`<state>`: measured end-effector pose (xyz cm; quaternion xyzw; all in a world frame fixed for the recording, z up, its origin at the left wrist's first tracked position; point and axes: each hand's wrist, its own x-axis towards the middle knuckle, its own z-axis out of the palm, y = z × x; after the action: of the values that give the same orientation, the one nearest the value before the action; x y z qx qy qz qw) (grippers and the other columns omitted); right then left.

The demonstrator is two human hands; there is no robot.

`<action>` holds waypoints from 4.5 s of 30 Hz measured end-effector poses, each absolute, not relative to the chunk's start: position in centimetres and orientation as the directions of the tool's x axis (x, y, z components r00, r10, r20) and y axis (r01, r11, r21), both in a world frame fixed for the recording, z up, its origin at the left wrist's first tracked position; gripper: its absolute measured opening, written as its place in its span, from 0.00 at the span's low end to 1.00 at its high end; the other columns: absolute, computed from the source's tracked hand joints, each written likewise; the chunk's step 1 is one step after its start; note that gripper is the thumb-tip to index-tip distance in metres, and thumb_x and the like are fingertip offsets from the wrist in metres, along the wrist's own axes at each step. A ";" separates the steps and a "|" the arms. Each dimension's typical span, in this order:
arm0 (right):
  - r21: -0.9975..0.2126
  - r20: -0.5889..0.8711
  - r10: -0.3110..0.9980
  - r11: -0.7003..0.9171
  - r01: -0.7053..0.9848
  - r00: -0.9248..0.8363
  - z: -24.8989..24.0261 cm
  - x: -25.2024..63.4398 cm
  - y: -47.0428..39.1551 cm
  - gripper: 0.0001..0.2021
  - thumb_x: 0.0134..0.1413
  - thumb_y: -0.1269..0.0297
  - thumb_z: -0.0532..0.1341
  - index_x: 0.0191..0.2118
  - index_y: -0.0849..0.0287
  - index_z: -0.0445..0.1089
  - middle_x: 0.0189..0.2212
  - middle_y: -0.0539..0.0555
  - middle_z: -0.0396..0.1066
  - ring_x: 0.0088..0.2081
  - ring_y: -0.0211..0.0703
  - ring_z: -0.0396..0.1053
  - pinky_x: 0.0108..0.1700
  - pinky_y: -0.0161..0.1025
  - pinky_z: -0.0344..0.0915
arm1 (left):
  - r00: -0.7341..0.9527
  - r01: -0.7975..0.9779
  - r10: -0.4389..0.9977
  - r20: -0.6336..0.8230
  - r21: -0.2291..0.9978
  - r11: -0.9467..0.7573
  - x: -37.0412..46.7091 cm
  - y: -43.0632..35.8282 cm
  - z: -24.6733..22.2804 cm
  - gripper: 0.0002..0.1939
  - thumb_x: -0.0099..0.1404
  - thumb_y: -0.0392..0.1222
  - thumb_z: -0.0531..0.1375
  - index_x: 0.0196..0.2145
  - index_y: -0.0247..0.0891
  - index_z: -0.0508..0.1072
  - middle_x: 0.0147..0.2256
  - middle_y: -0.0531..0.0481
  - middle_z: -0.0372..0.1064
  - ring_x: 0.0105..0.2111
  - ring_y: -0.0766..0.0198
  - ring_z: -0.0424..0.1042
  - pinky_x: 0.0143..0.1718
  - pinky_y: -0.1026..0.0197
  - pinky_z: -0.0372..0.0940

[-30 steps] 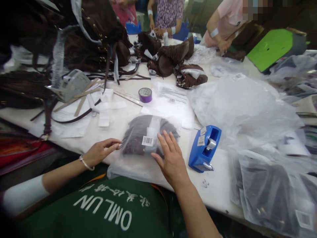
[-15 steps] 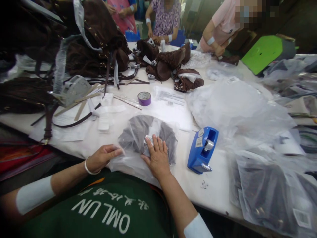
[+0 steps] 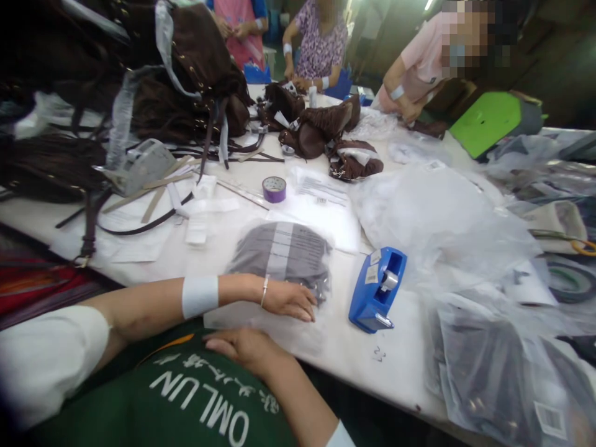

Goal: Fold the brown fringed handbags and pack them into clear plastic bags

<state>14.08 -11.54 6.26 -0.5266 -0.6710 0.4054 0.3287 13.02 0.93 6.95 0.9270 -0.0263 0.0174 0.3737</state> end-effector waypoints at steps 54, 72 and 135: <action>-0.667 -0.234 0.856 -0.486 0.564 0.461 -0.4 23.0 -16.7 0.23 0.61 0.45 0.45 0.39 0.56 0.71 0.31 0.54 0.74 0.34 0.44 0.69 0.33 0.35 0.58 | 0.852 0.462 0.507 0.128 0.271 -0.845 0.6 2.2 5.5 0.19 0.67 0.53 0.55 0.47 0.36 0.68 0.42 0.42 0.68 0.45 0.55 0.64 0.48 0.55 0.59; -0.907 0.021 0.326 -0.391 0.155 0.945 3.2 33.7 -19.8 0.24 0.58 0.47 0.50 0.49 0.60 0.66 0.44 0.57 0.68 0.44 0.43 0.67 0.41 0.39 0.66 | 0.789 0.465 0.611 0.071 0.581 -0.668 4.6 2.2 1.9 0.13 0.66 0.49 0.56 0.30 0.37 0.68 0.30 0.51 0.66 0.33 0.61 0.66 0.35 0.61 0.59; -0.569 0.155 0.974 -0.046 0.821 0.163 5.3 26.1 -6.3 0.14 0.58 0.54 0.56 0.44 0.55 0.71 0.48 0.56 0.69 0.54 0.50 0.62 0.56 0.50 0.57 | 0.824 0.443 0.565 0.041 0.577 -0.687 -0.7 3.9 3.8 0.06 0.62 0.43 0.62 0.34 0.37 0.71 0.39 0.48 0.69 0.41 0.59 0.66 0.45 0.59 0.58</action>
<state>26.13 -6.34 5.34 -0.7101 -0.6322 0.1378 0.2777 -0.66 3.88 3.81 0.9119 0.2763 0.1082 0.2834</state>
